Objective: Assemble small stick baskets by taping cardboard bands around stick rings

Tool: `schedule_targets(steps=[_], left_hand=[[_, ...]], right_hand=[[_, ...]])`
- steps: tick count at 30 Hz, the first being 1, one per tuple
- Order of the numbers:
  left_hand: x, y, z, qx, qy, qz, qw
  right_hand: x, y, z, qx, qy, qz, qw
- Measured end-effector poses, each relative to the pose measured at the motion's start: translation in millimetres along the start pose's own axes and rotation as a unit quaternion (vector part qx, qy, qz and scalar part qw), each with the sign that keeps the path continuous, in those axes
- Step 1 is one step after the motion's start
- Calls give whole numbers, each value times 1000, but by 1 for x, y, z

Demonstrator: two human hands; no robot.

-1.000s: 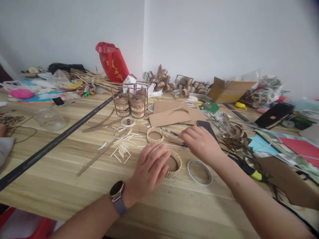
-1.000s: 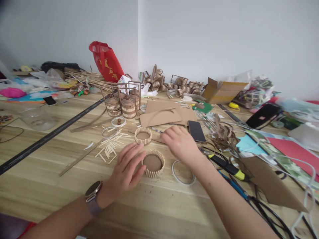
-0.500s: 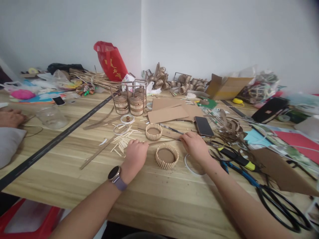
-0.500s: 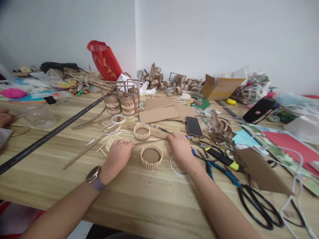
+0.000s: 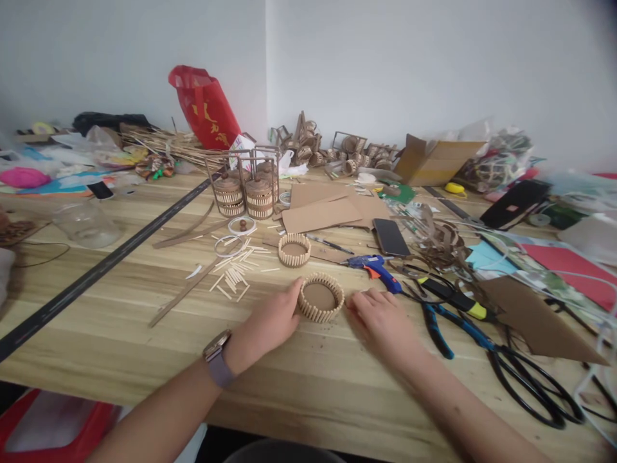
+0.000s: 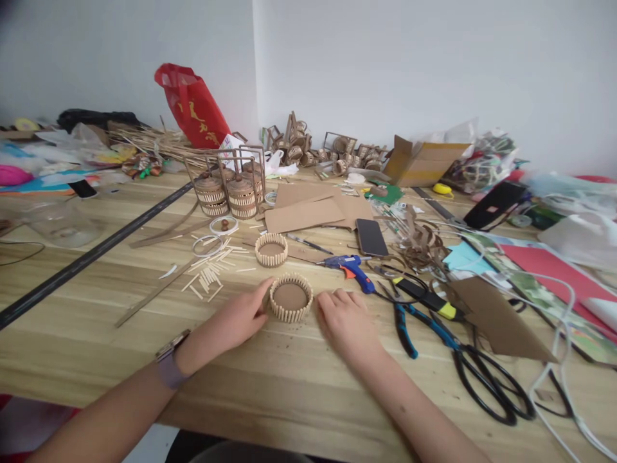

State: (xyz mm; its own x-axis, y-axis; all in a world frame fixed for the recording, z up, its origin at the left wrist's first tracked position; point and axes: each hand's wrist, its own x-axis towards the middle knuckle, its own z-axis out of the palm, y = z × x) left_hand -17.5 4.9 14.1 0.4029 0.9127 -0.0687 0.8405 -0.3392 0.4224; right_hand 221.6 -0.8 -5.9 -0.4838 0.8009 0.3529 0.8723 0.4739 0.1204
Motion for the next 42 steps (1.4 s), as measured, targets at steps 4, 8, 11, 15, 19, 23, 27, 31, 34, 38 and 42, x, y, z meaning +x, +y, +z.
schedule_targets(steps=[4,8,11,15,19,23,27,31,34,38,42], left_hand=[[1,-1,0,-98,-24,12,995],[2,-1,3,-113,-38,56,991],[3,1,8,-62,-14,77,995],[5,6,14,19,13,61,998],[6,8,19,57,26,30,998],[7,11,21,79,29,12,996],[7,14,22,92,37,-10,995],[6,17,24,98,46,-24,994],[5,18,25,99,49,-31,993],[5,18,25,95,50,-32,994],[6,15,24,65,76,-32,994]], right_hand=[[-5,-13,8,60,15,-7,998],[-7,-14,12,118,22,-32,992],[-7,-11,12,150,21,-62,986],[-7,-6,11,176,15,-97,979],[-4,-4,12,186,19,-127,974],[-1,-5,14,171,29,-147,974],[1,-9,15,149,41,-153,976],[0,-12,17,139,56,-144,978],[0,-15,19,135,63,-135,980],[0,-16,19,128,68,-132,981],[1,-9,15,114,88,-100,985]])
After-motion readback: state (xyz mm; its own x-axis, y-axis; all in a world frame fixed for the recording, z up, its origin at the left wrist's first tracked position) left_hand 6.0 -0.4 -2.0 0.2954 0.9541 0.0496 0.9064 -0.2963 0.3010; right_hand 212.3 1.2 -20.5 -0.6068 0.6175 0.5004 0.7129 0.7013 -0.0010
